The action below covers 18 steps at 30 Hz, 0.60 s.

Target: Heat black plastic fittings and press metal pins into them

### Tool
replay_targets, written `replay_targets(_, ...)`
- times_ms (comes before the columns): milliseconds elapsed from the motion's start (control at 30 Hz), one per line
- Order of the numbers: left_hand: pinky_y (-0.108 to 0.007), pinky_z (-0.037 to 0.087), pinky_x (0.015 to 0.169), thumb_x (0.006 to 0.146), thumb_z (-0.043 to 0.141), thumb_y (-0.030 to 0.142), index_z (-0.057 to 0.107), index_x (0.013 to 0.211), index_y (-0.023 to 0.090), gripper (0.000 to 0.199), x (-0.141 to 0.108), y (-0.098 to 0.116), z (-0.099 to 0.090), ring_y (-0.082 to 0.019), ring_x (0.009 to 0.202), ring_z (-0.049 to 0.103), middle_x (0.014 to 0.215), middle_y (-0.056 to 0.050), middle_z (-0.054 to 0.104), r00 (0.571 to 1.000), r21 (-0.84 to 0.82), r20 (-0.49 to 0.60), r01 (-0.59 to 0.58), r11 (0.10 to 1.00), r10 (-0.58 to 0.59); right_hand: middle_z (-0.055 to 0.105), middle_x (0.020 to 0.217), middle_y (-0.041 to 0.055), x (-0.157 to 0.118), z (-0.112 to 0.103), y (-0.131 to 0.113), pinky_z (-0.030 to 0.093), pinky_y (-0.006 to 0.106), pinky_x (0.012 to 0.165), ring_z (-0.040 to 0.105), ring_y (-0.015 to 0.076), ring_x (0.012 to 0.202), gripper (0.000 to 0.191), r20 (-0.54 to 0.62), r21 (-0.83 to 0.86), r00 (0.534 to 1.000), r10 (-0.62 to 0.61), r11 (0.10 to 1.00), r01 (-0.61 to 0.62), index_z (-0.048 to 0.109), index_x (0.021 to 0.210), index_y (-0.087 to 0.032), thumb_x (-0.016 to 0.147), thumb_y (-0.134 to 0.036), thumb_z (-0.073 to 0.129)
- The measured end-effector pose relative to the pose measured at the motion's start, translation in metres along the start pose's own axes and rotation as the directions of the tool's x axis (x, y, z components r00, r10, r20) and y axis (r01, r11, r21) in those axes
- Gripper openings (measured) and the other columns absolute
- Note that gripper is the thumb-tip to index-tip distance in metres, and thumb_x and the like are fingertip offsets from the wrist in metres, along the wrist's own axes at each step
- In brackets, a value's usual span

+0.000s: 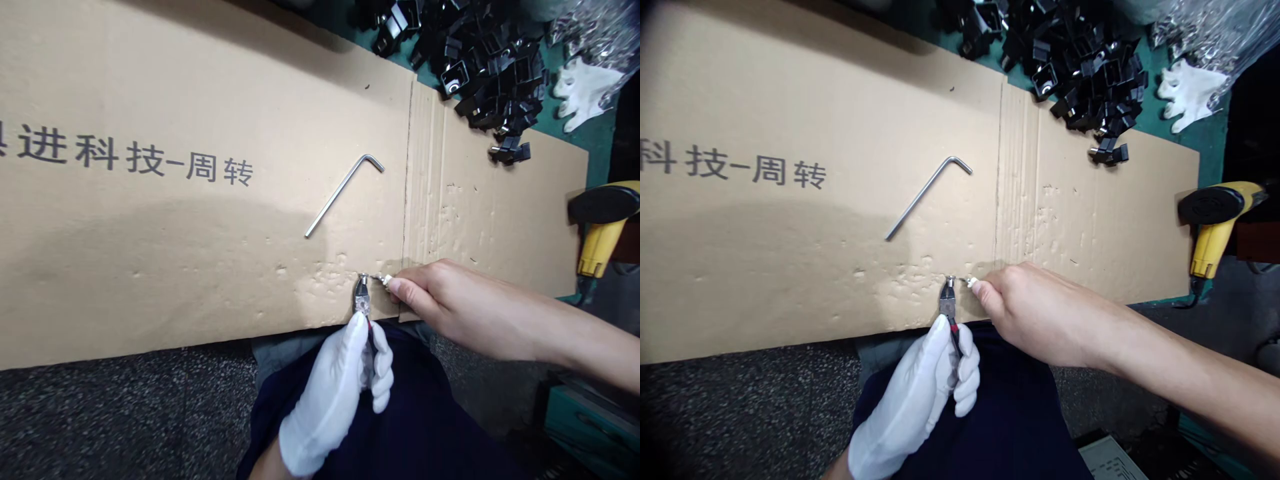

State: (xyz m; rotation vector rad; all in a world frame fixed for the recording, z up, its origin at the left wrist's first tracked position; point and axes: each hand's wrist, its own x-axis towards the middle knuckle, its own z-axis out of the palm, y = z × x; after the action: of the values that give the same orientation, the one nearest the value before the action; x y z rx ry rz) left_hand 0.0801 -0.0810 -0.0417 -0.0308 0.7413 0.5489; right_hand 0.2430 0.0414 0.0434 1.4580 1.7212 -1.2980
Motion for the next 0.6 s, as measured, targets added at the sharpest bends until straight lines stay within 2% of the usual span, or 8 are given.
replay_targets(100,-0.024,0.039,0.048,0.103,0.037,0.063,0.053,0.09,0.019,0.049,0.0,-0.003,-0.001,-0.01,0.052,0.043,0.069,0.002,0.048,1.0,-0.009,0.003,-0.015,1.0,0.015,0.062,0.073,-0.0009,-0.004,0.005,0.006,0.039,0.032,0.062,0.054,0.0152,0.064,0.053,-0.013,0.05,0.999,0.045,0.998,-0.044,0.051,0.075,-0.022,0.111,-0.052,0.027)
replay_targets(233,-0.025,0.04,0.051,0.106,0.036,0.058,0.056,0.092,0.019,0.046,0.0,-0.008,0.004,-0.011,0.056,0.047,0.071,0.001,0.051,0.995,0.102,-0.064,-0.072,0.992,0.079,0.065,0.074,-0.0029,-0.012,0.006,-0.001,0.039,0.032,0.062,0.058,0.0156,0.067,0.05,-0.069,0.102,0.995,0.071,0.993,-0.063,0.051,0.076,-0.024,0.111,-0.053,0.029)
replay_targets(433,-0.025,0.039,0.051,0.105,0.037,0.059,0.053,0.085,0.02,0.047,0.0,-0.012,0.017,-0.011,0.054,0.045,0.066,0.003,0.047,0.962,0.293,-0.205,-0.115,0.949,0.18,0.066,0.069,-0.005,-0.01,0.001,-0.016,0.036,0.031,0.056,0.057,0.015,0.062,0.046,-0.113,0.017,0.992,0.053,0.999,-0.052,0.057,0.076,-0.026,0.11,-0.046,0.034)
replay_targets(600,-0.024,0.039,0.052,0.103,0.037,0.064,0.05,0.082,0.02,0.05,-0.001,-0.012,0.02,-0.011,0.056,0.043,0.066,0.002,0.047,0.954,0.311,-0.259,-0.063,0.948,0.148,0.065,0.068,-0.0057,-0.009,0.0,-0.018,0.034,0.03,0.056,0.055,0.0141,0.06,0.042,-0.143,-0.007,0.99,0.014,1.0,-0.016,0.056,0.076,-0.026,0.11,-0.04,0.036)
